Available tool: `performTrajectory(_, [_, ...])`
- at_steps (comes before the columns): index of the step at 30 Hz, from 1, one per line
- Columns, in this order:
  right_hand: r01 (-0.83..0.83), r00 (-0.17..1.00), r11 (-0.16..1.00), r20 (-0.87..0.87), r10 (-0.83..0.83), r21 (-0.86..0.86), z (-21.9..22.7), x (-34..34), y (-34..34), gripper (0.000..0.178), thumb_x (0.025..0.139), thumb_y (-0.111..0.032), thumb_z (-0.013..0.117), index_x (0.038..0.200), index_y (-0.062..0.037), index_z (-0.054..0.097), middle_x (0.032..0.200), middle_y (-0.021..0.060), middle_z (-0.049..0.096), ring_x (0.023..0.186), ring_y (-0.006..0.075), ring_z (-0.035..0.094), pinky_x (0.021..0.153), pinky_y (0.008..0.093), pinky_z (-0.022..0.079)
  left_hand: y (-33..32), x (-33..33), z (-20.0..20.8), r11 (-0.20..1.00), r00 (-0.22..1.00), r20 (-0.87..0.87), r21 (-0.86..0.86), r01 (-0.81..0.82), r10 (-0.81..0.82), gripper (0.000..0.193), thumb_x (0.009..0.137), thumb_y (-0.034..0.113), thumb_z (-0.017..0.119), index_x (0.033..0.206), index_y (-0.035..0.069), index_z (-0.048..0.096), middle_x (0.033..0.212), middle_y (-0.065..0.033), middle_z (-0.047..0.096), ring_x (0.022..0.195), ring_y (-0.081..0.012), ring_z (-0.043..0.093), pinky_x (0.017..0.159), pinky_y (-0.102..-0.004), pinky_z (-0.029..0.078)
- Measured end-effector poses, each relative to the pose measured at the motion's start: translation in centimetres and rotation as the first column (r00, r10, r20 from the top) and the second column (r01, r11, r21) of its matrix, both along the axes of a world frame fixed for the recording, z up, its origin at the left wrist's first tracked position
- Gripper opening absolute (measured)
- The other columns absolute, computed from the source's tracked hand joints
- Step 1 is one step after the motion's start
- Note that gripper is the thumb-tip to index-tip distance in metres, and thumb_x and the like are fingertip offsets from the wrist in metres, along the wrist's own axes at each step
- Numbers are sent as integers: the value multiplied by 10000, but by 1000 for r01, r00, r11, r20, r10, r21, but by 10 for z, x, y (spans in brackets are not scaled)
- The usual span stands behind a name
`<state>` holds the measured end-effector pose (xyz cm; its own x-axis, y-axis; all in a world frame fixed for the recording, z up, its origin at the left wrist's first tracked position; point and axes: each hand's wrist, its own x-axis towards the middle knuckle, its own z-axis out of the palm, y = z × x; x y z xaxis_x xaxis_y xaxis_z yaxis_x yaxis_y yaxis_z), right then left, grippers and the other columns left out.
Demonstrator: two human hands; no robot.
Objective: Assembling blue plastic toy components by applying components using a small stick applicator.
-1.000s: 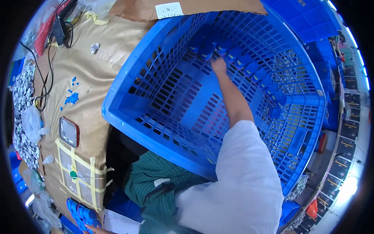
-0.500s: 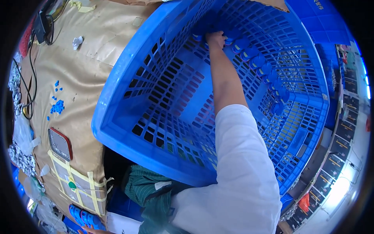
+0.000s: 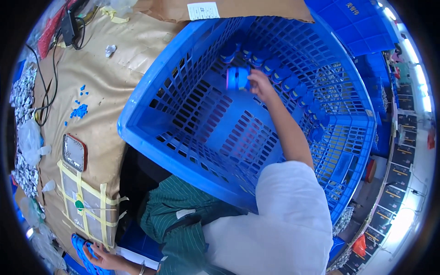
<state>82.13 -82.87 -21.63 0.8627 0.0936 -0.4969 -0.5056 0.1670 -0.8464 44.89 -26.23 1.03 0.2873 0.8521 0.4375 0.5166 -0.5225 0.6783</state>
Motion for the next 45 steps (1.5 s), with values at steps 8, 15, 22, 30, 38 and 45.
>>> performTrajectory(8, [52, 998, 772, -62, -17, 633, 139, -79, 100, 405, 775, -125, 482, 1173, -53, 517, 1044, 118, 615, 935, 237, 609, 839, 400, 502, -64, 41, -5, 924, 928, 210, -169, 344, -307, 339, 912, 12, 482, 1246, -30, 437, 1222, -135, 533, 805, -157, 561, 656, -233, 479])
performTrajectory(15, [-316, 948, 641, 216, 232, 699, 219, -78, 178, 666, 721, -155, 505, 1354, -3, 363, 1272, 169, 497, 1149, 284, 512, 979, 411, 424, -101, 45, 0, 663, 720, 457, -313, 679, -522, 412, 865, -57, 506, 1265, -9, 422, 1126, -152, 546, 858, -161, 588, 693, -243, 511])
performTrajectory(22, [-754, 589, 656, 494, 640, 50, 299, -142, 308, 682, 678, -245, 775, 1229, -37, 432, 1161, 68, 507, 1079, 179, 514, 924, 322, 422, -115, 43, 7, 9, 414, 783, -463, 886, -465, 892, 676, 78, 795, 1389, 20, 262, 1363, -170, 402, 1243, -292, 437, 1028, -416, 362])
performTrajectory(30, [-674, -263, 309, 609, 748, -671, 291, -159, 397, 257, 726, -140, 747, 899, -29, 593, 893, 110, 582, 856, 255, 596, 749, 331, 481, -67, -3, -8, 141, 516, 849, -528, 837, 116, 808, 710, 194, 787, 1335, 0, 314, 1290, -172, 472, 1208, -288, 470, 1031, -408, 359])
performTrajectory(38, [-275, -21, 439, 462, 887, -855, 226, -58, 503, 90, 752, -92, 643, 800, -17, 642, 756, 112, 648, 708, 233, 626, 647, 328, 490, -60, -25, -9, 232, 697, 717, -675, 701, -22, 871, 632, 21, 807, 1346, 17, 308, 1287, -99, 446, 1191, -209, 450, 1024, -355, 345])
performTrajectory(45, [-153, -33, 238, 246, 969, -959, 205, -43, 543, 102, 738, -101, 632, 805, -33, 667, 803, 146, 657, 785, 306, 627, 719, 400, 486, -65, -30, -12, 382, 751, 627, -655, 652, -206, 860, 631, 27, 806, 1329, -7, 305, 1275, -128, 447, 1188, -211, 453, 1029, -343, 336])
